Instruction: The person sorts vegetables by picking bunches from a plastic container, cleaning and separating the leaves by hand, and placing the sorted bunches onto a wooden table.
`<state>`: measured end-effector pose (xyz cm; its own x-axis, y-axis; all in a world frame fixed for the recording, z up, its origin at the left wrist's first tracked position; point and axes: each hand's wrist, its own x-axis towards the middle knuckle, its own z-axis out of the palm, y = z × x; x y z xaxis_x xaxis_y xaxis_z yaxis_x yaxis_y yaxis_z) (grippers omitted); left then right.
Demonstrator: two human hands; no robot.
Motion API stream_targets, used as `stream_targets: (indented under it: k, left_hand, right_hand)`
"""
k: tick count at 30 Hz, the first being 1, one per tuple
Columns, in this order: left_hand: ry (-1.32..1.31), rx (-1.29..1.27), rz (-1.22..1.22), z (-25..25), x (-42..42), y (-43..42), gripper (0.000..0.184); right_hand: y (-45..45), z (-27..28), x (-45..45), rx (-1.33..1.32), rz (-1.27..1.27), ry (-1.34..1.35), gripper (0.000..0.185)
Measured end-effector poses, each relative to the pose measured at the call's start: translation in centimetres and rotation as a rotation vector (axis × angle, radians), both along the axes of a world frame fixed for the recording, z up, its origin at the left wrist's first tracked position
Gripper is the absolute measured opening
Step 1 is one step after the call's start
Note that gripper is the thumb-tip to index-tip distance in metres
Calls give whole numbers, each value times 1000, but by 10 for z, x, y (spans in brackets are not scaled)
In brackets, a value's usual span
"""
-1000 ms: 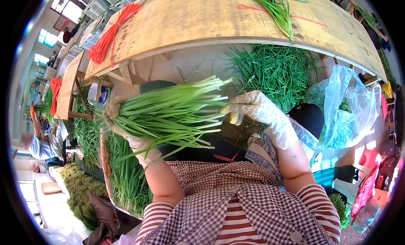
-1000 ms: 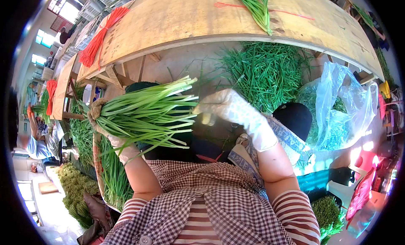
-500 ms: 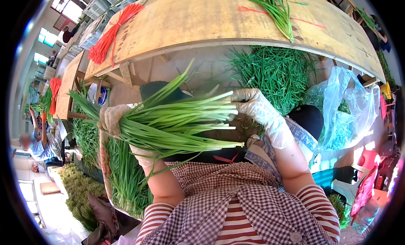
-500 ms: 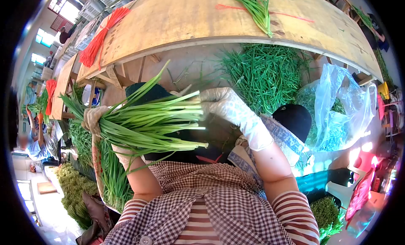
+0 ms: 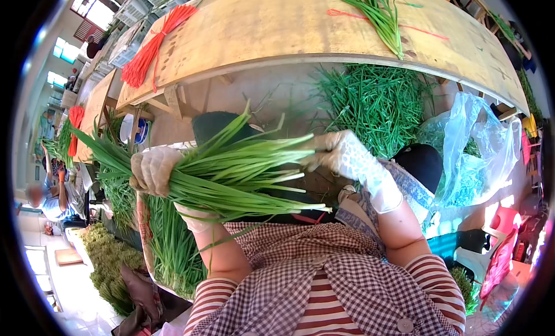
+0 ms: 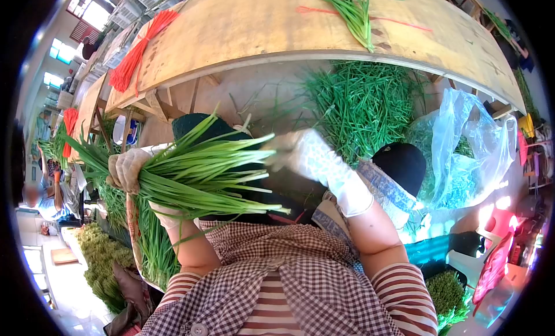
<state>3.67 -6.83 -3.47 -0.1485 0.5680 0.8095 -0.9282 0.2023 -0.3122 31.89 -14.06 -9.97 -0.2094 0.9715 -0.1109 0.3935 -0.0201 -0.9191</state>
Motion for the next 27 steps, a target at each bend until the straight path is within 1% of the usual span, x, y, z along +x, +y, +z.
stream_targets:
  k: [2,3,4,5,6,7,9,10,11,12,14,15,16,18,20,21,22,24,26,27]
  left_hand:
    - [73,56,-15,-21,-32,8,20]
    - [87,103,-35,-21,-31,11,20]
    - [102,150,-55,-16,-27,13,19]
    - [94,214,-84,-13,-17,18,19]
    - [86,271,-111,-7,-9,17,20]
    - [162,182,-73,-6,-9,8,22]
    - [113,268,-137,-4,4,13,22]
    - [89,310,-168,-3,9,17,22]
    - [72,452,-224,-5,10,30,21]
    - [74,417,-198,-5,8,29,21]
    - [77,343,-140,-6,1,21,20]
    - [80,446,-173,-4,-1,29,21]
    - [114,384,-144,-6,-3,25,21]
    - [179,262,-85,-6,-6,14,20]
    - [209,328,-66,-1,-15,19,20]
    - [222,360,-57,1,-18,21,20]
    - [253,285,-46,1,-20,14,19]
    - [311,183,-43,2,-20,3,17]
    - [364,158,-75,8,-8,3,16]
    - [393,158,-104,11,2,0,16]
  right_hand:
    - [15,-12,25,355,-21,-697,19]
    - [20,-17,40,262,-218,-433,22]
    - [23,-6,43,166,-407,-166,26]
    - [21,6,43,373,-345,-211,31]
    - [16,37,35,571,-278,-255,36]
    - [19,44,36,716,-81,-350,44]
    - [21,36,20,743,69,-363,55]
    - [27,20,11,773,160,-252,47]
    - [29,8,8,525,328,-146,38]
    - [28,3,4,271,491,-37,31]
    - [22,-9,6,441,368,-88,26]
    - [17,-9,7,525,305,-115,25]
    - [12,-6,10,309,248,115,24]
    - [10,11,33,82,120,65,22]
    - [20,4,63,-78,-140,-184,20]
    - [32,-12,87,-201,-244,-616,22]
    - [38,-27,105,-324,-345,-1049,26]
    - [24,-20,111,-276,-446,-1328,37]
    - [21,12,82,640,-528,-747,43]
    - [20,40,52,851,-356,-488,48]
